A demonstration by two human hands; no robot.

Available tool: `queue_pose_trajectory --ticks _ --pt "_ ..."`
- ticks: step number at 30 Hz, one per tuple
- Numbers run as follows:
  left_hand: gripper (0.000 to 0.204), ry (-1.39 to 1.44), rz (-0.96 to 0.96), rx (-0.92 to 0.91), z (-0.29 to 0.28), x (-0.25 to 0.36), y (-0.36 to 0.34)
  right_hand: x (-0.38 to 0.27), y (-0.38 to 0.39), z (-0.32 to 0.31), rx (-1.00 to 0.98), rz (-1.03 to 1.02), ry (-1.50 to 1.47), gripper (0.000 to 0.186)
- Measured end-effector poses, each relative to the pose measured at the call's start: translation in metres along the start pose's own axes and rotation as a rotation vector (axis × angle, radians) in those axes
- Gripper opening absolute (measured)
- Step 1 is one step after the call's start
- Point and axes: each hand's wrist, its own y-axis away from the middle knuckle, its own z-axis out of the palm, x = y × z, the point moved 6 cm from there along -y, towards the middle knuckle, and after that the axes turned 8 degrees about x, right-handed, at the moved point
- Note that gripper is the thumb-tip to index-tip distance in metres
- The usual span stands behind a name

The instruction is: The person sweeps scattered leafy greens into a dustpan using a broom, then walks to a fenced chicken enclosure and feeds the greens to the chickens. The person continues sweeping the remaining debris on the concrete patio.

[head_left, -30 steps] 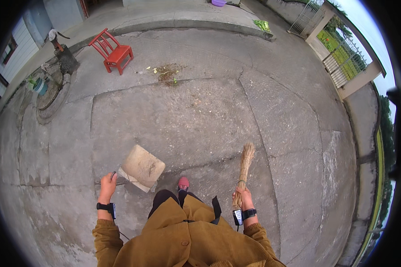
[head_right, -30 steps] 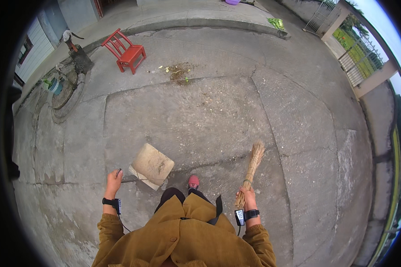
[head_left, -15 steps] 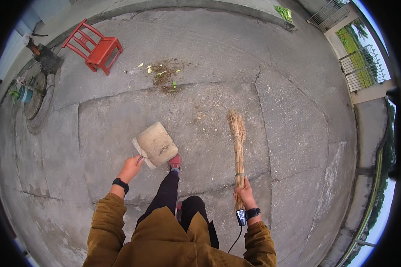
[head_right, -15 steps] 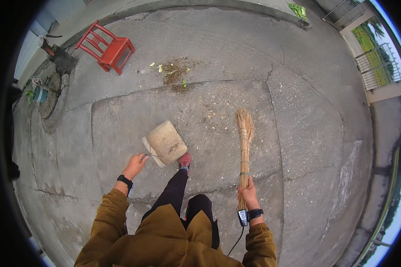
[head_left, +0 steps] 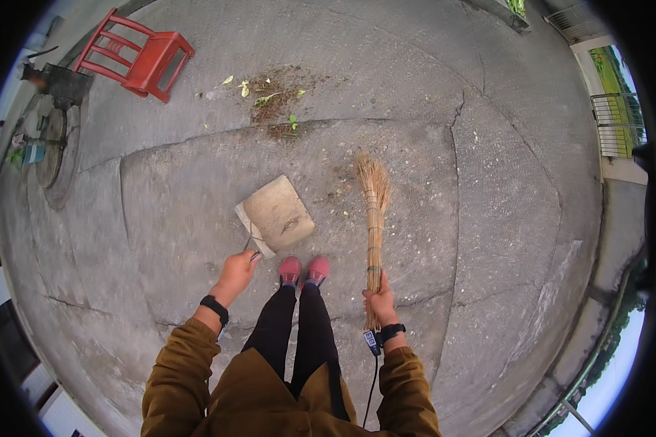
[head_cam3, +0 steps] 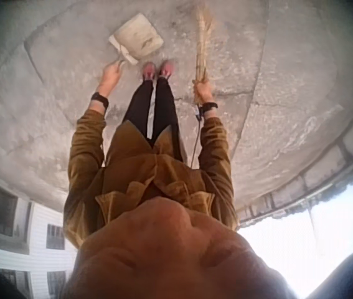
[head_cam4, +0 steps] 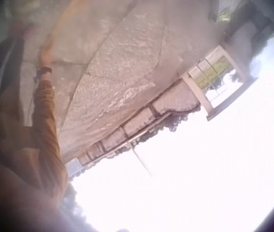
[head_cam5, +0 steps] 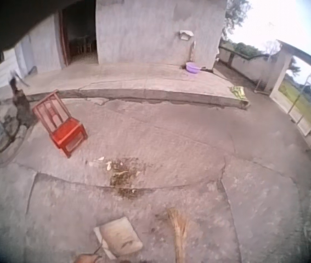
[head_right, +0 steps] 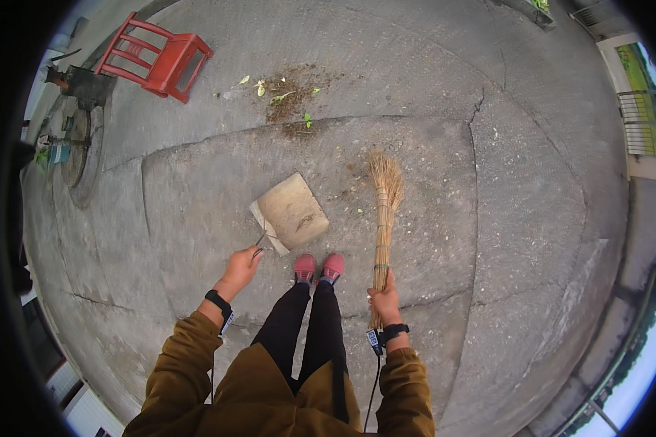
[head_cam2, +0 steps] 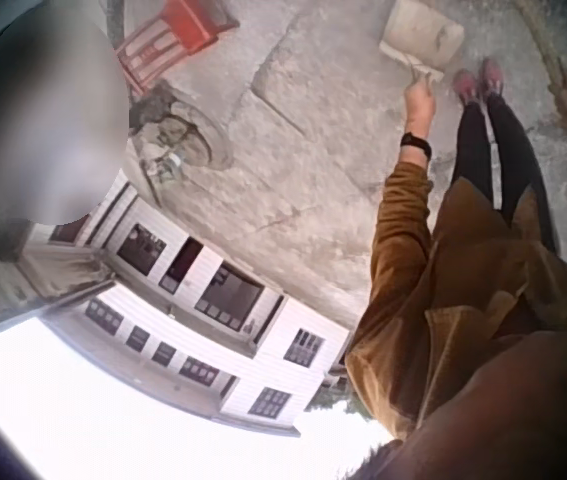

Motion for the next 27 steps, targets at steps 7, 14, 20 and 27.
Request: queue_pose_trajectory --ticks 7,14,20,27 --pt "0.020 -0.025 -0.060 0.021 0.011 -0.001 -0.031 0.036 -0.015 0.042 0.002 -0.132 0.278 0.100" --pt "0.021 -0.023 -0.070 -0.041 0.016 0.009 -0.067 0.042 0.055 0.031 -0.391 0.085 0.064 0.097" --pt "0.022 -0.040 -0.060 -0.024 0.024 0.027 -0.078 -0.025 0.000 -0.028 -0.169 -0.154 0.224 0.093" --pt "0.022 -0.038 -0.124 -0.034 0.017 0.020 -0.063 -0.019 -0.093 0.043 -0.120 -0.255 0.517 0.100"
